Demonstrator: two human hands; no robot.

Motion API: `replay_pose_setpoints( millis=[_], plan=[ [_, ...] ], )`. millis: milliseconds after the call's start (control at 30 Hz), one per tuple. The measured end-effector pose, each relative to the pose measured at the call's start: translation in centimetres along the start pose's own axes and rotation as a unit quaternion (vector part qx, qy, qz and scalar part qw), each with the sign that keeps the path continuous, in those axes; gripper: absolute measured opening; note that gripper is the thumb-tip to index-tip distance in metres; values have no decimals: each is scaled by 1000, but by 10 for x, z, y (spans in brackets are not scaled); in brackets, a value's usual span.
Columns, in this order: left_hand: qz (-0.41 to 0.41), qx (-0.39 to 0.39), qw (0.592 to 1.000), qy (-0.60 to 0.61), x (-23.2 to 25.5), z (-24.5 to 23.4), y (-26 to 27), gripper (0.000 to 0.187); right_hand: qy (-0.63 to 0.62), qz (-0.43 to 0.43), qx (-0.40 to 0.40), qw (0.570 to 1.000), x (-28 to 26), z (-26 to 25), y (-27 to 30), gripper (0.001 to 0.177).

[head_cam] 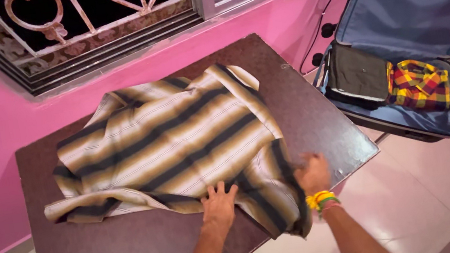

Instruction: The person picks up a shirt, spreads it flat on a table, and folds the sleeves and body before placing it into a suitcase.

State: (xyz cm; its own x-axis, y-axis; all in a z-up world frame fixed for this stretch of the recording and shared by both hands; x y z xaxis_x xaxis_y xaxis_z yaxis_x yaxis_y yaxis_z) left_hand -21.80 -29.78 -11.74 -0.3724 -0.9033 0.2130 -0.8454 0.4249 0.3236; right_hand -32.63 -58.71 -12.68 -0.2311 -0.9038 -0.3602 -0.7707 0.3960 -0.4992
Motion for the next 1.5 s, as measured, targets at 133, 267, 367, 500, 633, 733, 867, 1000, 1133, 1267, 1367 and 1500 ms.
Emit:
replay_pose_setpoints(
  millis=[133, 267, 367, 500, 633, 733, 867, 1000, 1133, 1267, 1367, 1500],
  plan=[
    [-18, 1, 1000, 14, -1, 0, 0, 46, -206, -119, -149, 960, -109, 30, -23, 48],
    [-11, 45, 999, -19, -14, -3, 8, 45, -269, -114, -267, 918, -161, 88, -6, 52],
    [-45, 37, 997, -57, -46, -10, 8, 55, -147, -174, -276, 934, -163, 106, 5, 48],
    [-74, 67, 984, -146, -119, -27, 7, 37, -84, -176, -394, 898, -173, 108, 8, 66],
    [-146, 34, 961, -232, -185, -34, 11, 31, -25, -63, -567, 821, -192, 96, 5, 105],
    [-175, 28, 952, -248, -233, -31, 24, 32, -13, -71, -574, 816, -203, 87, 3, 122],
    [-218, 103, 944, -225, -287, -35, 50, 31, 65, -107, -585, 801, -212, 105, 5, 129],
    [-233, 88, 944, -216, -306, -44, 70, 28, 150, -90, -517, 838, -248, 99, 2, 114],
    [-250, 78, 945, -197, -319, -41, 81, 28, 77, -156, -413, 894, -296, 86, 20, 63],
    [-244, 100, 937, -230, -342, -27, 100, 28, -8, -161, -381, 910, -281, 97, 38, 35],
    [-269, 79, 942, -183, -367, -14, 110, 26, -81, -242, -276, 927, -272, 91, 25, 28],
    [-306, 123, 937, -118, -383, -18, 119, 26, -88, -148, -342, 924, -257, 88, 1, 21]
  ],
)
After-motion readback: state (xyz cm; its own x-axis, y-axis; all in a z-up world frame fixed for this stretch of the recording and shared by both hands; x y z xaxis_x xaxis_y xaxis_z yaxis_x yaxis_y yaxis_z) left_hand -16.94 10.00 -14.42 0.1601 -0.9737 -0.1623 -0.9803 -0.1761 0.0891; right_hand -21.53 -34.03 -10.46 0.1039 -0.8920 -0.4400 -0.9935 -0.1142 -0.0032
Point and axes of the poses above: each hand's wrist, its own y-axis away from the middle knuckle, its own z-axis out of the palm, x = y × z, the point moved 6 cm from there along -y, towards the middle knuckle, and after that the axes turned 15 degrees about -z, right-handed, at the moved point
